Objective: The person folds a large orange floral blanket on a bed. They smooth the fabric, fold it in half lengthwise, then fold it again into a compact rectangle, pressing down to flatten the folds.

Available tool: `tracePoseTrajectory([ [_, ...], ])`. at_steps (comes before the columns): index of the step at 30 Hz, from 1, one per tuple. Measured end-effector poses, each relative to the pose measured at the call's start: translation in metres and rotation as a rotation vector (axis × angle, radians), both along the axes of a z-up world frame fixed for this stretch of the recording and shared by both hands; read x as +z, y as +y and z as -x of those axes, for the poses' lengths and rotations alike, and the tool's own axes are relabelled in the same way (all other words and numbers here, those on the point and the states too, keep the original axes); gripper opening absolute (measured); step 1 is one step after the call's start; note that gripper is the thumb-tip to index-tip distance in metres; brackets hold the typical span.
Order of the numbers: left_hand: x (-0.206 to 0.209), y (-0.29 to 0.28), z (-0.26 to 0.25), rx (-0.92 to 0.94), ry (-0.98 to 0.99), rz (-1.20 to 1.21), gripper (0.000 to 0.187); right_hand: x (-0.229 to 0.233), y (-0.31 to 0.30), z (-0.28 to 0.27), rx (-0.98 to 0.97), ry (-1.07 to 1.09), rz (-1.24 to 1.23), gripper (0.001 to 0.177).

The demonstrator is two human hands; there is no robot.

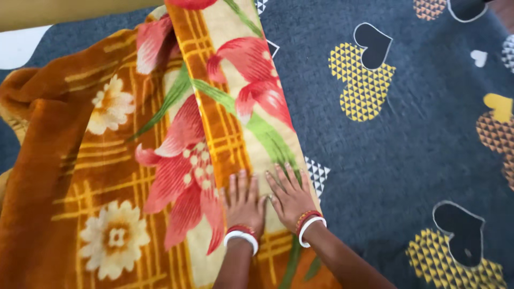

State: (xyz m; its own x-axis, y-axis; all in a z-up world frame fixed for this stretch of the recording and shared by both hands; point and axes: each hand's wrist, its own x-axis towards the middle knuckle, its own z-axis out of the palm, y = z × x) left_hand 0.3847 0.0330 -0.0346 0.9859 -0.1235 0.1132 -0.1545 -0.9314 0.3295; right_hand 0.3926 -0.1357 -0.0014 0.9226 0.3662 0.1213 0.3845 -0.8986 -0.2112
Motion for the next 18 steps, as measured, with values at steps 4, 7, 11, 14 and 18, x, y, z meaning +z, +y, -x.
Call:
tracePoseTrajectory([
  [4,-0.017,0.023,-0.021,0.175,-0.014,-0.096,0.067,-0.020,-0.024,-0.027,-0.059,0.068,-0.025,0.064],
  [7,-0.024,0.027,-0.025,0.259,0.110,-0.070,0.068,-0.027,-0.041,-0.036,-0.162,0.090,-0.068,0.068],
  [11,-0.022,0.028,-0.050,0.401,0.187,0.281,0.069,-0.012,-0.043,-0.064,-0.251,0.012,-0.181,0.068],
  [14,-0.014,0.023,-0.077,0.437,0.163,0.519,0.071,0.009,-0.025,-0.088,-0.120,0.084,-0.131,0.070],
  [18,0.001,0.013,-0.125,0.362,0.096,0.332,0.072,0.014,0.002,-0.115,0.233,0.061,-0.062,0.062],
])
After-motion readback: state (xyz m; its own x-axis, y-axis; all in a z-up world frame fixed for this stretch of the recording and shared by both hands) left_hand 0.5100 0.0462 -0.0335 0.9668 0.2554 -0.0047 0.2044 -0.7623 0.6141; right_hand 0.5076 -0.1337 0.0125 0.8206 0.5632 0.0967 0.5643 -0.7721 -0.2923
